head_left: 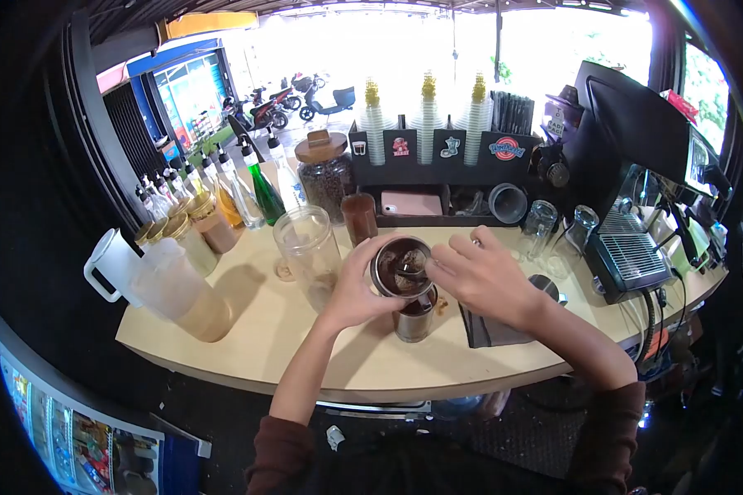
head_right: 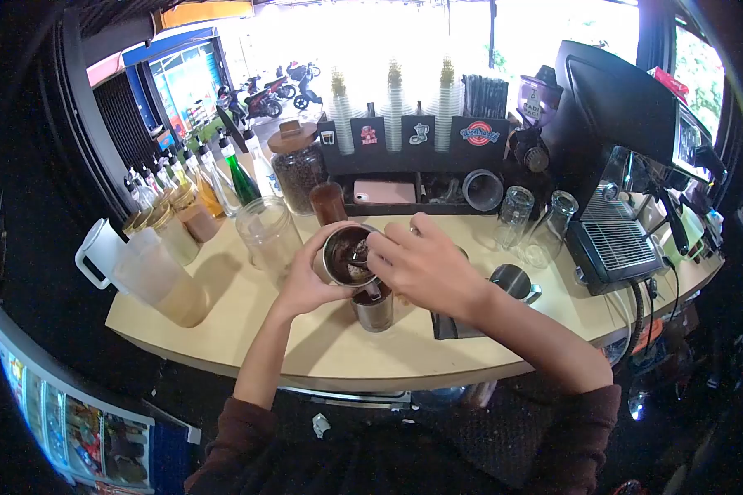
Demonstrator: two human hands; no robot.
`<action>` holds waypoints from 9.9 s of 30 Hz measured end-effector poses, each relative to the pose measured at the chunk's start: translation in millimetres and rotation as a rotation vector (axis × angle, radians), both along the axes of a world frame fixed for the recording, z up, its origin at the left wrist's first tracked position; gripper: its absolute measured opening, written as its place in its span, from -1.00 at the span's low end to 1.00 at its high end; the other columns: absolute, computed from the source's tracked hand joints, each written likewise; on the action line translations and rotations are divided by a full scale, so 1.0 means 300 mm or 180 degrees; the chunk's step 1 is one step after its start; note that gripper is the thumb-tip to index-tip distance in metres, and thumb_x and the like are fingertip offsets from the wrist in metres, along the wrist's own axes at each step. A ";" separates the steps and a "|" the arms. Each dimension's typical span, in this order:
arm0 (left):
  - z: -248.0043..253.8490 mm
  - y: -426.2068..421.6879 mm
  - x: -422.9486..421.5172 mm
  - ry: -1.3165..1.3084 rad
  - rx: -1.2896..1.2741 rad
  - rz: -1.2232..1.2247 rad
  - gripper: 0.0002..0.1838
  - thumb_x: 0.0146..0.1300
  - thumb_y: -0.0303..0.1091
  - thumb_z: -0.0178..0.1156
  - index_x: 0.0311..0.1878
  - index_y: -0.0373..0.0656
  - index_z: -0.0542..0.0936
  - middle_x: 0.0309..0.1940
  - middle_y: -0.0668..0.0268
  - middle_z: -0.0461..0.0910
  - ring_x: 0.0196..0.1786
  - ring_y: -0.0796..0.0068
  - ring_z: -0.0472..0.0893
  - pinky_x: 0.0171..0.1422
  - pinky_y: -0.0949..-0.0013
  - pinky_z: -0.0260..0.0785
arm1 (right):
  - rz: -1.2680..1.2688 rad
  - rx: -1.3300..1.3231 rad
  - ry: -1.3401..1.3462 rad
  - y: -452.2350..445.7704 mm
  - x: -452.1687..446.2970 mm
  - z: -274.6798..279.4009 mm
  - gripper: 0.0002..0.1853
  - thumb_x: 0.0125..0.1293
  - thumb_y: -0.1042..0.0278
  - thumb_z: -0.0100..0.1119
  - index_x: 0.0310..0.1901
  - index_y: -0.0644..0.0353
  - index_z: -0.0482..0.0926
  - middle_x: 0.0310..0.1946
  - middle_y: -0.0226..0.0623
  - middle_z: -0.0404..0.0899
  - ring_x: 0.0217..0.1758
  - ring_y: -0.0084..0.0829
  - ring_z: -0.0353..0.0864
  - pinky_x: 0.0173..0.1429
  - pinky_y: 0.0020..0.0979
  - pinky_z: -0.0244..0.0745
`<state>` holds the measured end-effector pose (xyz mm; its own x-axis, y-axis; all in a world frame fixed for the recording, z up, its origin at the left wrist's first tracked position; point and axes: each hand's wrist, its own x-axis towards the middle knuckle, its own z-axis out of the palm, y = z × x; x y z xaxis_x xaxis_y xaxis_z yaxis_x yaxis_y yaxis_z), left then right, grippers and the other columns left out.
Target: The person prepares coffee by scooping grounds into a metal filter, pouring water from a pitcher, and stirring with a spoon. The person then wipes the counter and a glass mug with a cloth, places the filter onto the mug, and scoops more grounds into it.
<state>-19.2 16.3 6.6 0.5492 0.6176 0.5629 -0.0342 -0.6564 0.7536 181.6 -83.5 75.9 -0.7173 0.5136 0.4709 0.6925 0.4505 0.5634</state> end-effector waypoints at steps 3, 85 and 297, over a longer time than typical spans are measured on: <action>-0.010 0.003 0.013 0.0019 0.0309 0.0258 -0.13 -0.38 -0.30 0.50 0.19 -0.08 0.45 0.09 0.24 0.53 0.21 0.21 0.46 0.45 0.09 0.04 | 0.0240 -0.0140 0.0002 -0.001 -0.008 -0.011 -0.86 0.00 0.33 0.13 -0.36 0.10 0.52 -0.29 -0.44 0.38 -0.15 -0.51 0.40 -0.17 -0.41 0.24; -0.026 -0.130 0.078 -0.0222 0.0987 0.1549 -0.10 -0.38 -0.31 0.53 0.18 -0.05 0.36 0.12 0.32 0.47 0.21 0.23 0.40 0.39 0.11 0.02 | 0.0306 -0.0167 0.0300 -0.051 0.028 -0.071 -0.71 0.01 0.34 0.11 -0.18 0.18 0.47 -0.33 -0.41 0.38 -0.34 -0.51 0.44 -0.41 -0.48 0.34; -0.017 -0.097 0.067 0.0028 0.0715 0.0747 -0.24 -0.31 -0.29 0.53 0.08 -0.14 0.44 -0.02 0.24 0.44 0.06 0.25 0.49 0.16 0.19 0.30 | 0.0941 -0.2346 0.4905 0.098 0.100 0.090 -0.68 0.20 0.48 0.30 -0.48 0.15 0.28 -0.64 -0.61 0.31 -0.55 -0.85 0.29 -0.52 -0.68 0.33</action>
